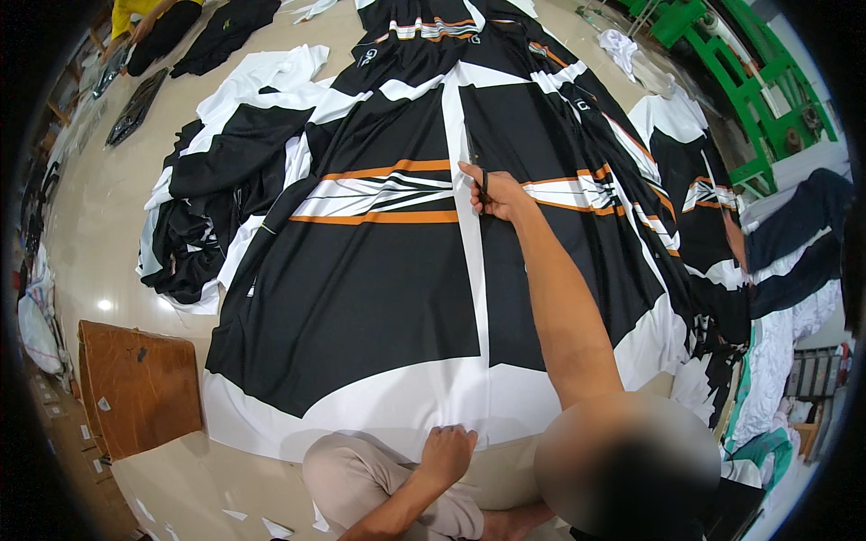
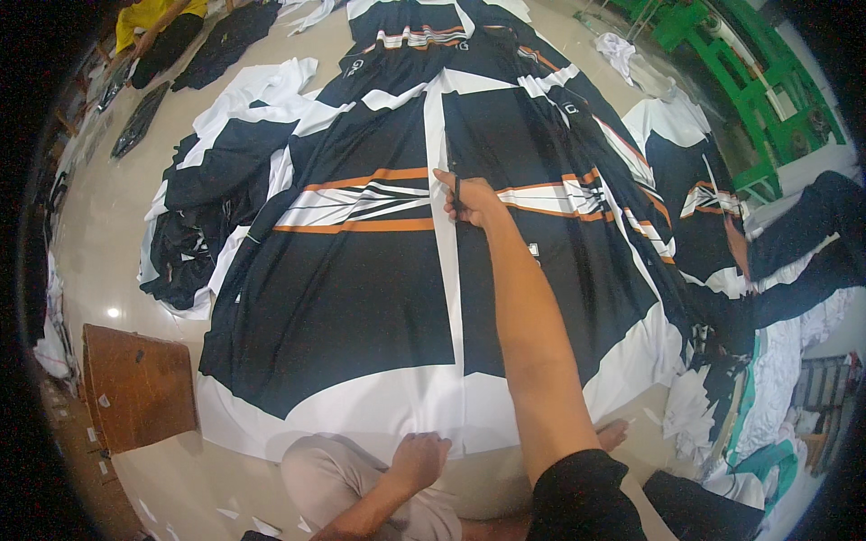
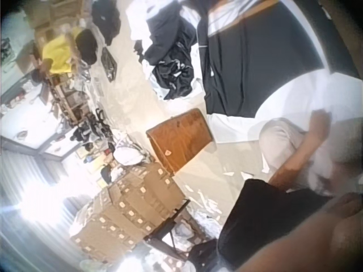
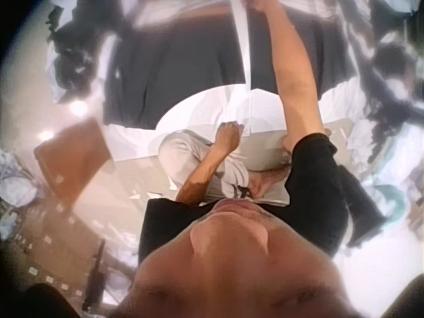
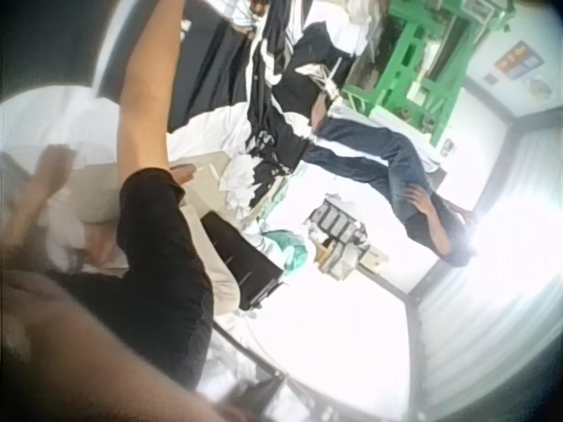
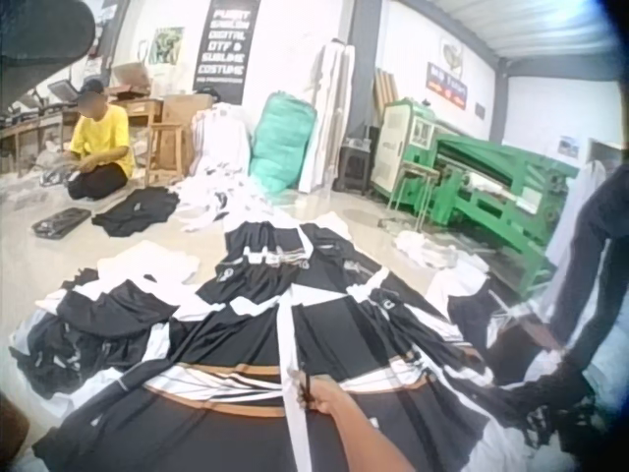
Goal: The person sits on the floor and uses scissors to cut the white fabric sections of several black and white jerseys. They cut along the seams and remove the white panels from the garments one by one.
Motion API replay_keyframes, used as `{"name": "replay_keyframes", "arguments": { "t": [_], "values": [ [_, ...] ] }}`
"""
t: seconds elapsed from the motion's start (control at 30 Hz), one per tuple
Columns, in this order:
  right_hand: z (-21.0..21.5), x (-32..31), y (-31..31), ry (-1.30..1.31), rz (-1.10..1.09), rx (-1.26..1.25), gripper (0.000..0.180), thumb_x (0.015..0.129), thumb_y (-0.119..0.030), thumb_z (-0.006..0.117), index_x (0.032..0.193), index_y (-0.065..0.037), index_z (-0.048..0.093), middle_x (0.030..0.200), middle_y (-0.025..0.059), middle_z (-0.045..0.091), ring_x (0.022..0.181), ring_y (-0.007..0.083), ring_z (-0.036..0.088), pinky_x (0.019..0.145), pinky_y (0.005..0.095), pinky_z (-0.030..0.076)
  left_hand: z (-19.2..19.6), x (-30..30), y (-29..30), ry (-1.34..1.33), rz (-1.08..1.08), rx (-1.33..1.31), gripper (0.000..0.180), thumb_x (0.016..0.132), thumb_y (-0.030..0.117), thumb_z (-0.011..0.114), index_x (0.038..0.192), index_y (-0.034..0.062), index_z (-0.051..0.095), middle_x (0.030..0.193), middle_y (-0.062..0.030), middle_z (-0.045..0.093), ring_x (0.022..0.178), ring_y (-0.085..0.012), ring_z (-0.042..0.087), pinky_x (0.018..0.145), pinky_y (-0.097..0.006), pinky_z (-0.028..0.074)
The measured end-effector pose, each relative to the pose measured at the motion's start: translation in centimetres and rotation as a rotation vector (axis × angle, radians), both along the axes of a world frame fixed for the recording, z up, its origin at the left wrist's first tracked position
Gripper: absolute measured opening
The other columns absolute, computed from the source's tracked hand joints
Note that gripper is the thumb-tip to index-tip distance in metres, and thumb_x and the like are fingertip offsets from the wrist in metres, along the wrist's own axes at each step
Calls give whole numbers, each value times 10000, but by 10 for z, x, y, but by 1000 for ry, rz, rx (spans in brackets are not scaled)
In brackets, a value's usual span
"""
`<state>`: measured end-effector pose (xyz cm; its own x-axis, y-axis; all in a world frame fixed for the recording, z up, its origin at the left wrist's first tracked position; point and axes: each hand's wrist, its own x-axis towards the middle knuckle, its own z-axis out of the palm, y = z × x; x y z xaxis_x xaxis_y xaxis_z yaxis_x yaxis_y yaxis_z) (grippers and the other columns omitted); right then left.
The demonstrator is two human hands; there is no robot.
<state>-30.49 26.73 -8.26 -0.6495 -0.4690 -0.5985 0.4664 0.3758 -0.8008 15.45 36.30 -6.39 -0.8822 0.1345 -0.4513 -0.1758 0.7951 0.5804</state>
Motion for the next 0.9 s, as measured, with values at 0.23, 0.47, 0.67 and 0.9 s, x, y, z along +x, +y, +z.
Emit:
{"name": "replay_keyframes", "arguments": {
  "t": [0.23,0.47,0.67,0.9],
  "values": [
    [15,-9,-13,-53,-14,-1,568,775,-610,806,753,-80,602,663,40,557,606,201,596,595,369,496,-1,4,-1,42,24,3,109,913,112,524,895,96,631,883,-117,652,867,-300,671,793,-444,477],
    [11,-21,-22,-3,5,26,500,801,-500,841,716,-95,560,637,30,529,529,148,548,473,262,462,-6,8,-1,144,127,95,113,883,176,572,887,82,633,862,-142,651,829,-355,664,759,-488,493],
    [21,-3,-7,-24,21,-11,526,831,-549,790,747,-64,603,638,43,554,517,146,555,459,271,438,-6,4,-2,108,142,133,149,894,222,608,902,74,623,896,-156,647,848,-373,655,777,-506,501],
    [27,124,110,927,93,359,580,828,-494,799,922,24,555,868,237,652,829,419,650,718,468,504,24,-32,-43,355,595,-147,482,870,226,700,1283,17,565,1393,-227,457,1286,-433,437,965,-577,411]
  ]
}}
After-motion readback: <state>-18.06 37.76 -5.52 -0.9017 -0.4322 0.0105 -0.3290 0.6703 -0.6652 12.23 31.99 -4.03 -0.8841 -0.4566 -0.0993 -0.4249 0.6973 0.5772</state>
